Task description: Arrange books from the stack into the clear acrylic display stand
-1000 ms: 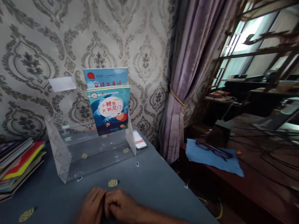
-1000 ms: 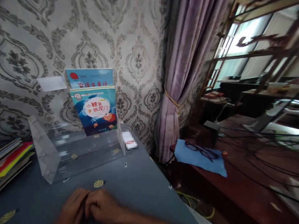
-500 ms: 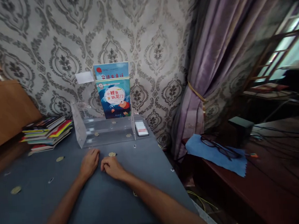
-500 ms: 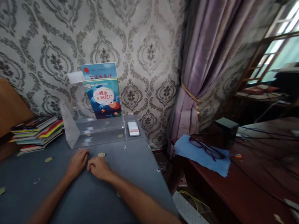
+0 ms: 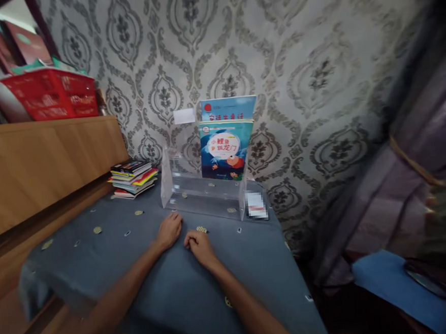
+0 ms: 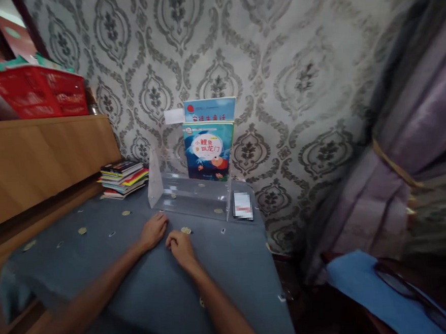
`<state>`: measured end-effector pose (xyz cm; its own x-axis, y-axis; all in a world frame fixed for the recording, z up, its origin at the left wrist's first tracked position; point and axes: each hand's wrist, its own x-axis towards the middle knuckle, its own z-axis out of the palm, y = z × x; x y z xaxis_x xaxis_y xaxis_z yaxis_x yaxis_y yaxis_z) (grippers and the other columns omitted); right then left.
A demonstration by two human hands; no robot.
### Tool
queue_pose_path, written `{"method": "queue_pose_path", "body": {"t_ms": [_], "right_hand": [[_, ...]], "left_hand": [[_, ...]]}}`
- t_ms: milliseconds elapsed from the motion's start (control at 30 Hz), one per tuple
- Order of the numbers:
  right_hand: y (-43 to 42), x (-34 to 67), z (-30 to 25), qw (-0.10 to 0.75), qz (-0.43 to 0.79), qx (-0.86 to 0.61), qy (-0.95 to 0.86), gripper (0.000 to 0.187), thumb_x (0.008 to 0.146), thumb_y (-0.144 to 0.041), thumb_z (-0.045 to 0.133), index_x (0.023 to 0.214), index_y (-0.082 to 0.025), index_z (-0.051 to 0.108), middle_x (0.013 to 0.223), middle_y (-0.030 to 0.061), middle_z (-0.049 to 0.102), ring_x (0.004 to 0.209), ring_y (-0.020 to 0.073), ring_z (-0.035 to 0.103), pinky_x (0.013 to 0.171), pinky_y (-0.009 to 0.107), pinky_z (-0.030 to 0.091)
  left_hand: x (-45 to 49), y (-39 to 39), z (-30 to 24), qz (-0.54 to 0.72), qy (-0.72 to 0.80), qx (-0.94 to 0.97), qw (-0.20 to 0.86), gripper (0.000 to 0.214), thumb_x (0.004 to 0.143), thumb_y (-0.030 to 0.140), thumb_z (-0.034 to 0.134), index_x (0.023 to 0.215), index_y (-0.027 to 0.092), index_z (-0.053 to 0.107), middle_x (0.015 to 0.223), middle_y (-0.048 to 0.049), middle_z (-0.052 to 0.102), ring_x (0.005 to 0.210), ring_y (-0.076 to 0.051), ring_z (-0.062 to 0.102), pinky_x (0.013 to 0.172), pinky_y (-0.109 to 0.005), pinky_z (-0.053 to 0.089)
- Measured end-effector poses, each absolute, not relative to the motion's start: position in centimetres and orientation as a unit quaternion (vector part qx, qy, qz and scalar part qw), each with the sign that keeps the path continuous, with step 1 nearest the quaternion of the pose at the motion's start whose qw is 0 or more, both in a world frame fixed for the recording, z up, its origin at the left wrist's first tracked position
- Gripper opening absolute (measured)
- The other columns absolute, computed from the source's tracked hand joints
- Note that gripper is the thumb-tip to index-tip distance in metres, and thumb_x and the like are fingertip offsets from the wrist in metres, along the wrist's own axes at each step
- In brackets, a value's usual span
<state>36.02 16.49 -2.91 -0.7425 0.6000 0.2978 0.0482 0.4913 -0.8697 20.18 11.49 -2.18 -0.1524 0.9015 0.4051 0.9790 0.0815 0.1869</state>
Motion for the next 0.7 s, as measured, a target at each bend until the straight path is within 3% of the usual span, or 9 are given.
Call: {"method": "queue_pose_path", "body": {"t_ms": [167,300,500,700], "right_hand": [[16.6,36.1,-3.1,0.299,0.468,-0.193,-0.809,0.029,0.067,0.001,0.04,0.057,-0.019,0.058,0.06,-0.0004,0.056,0.057,0.0126,0.052,0.06,0.022,0.041],[16.8,36.2,-3.7,0.306,0.468,-0.182,-0.809,0.027,0.07,-0.002,0.04,0.06,-0.019,0.059,0.062,0.0006,0.057,0.059,0.0132,0.052,0.061,0.023,0.04],[17.1,36.4,-4.1,0.306,0.454,-0.181,-0.817,0.026,0.071,-0.005,0.04,0.06,-0.019,0.058,0.062,0.0002,0.054,0.061,0.0133,0.052,0.063,0.023,0.039],[17.5,36.5,-5.2,0.303,0.455,-0.186,-0.816,0.025,0.073,-0.005,0.04,0.06,-0.019,0.057,0.062,-0.0003,0.053,0.06,0.0125,0.051,0.06,0.022,0.038]], "left_hand": [[15.8,10.6,-1.3,-0.242,-0.742,-0.614,0.118,0.021,0.094,0.018,0.042,0.098,0.022,0.063,0.1,-0.0041,0.07,0.096,-0.019,0.065,0.088,-0.03,0.05],[7.6,10.6,2.2,-0.262,-0.803,-0.507,0.168,0.029,0.095,0.021,0.036,0.108,0.02,0.062,0.1,-0.0084,0.07,0.091,-0.022,0.066,0.085,-0.035,0.052],[-3.7,13.6,8.2,-0.229,-0.859,-0.401,0.22,0.043,0.095,0.026,0.034,0.124,0.004,0.057,0.127,-0.0254,0.06,0.126,-0.035,0.05,0.107,-0.05,0.039],[-8.5,17.7,9.5,-0.168,-0.875,-0.413,0.188,0.068,0.097,0.051,0.035,0.148,0.006,0.038,0.157,-0.0223,0.036,0.149,-0.037,0.023,0.116,-0.063,0.022]]}}
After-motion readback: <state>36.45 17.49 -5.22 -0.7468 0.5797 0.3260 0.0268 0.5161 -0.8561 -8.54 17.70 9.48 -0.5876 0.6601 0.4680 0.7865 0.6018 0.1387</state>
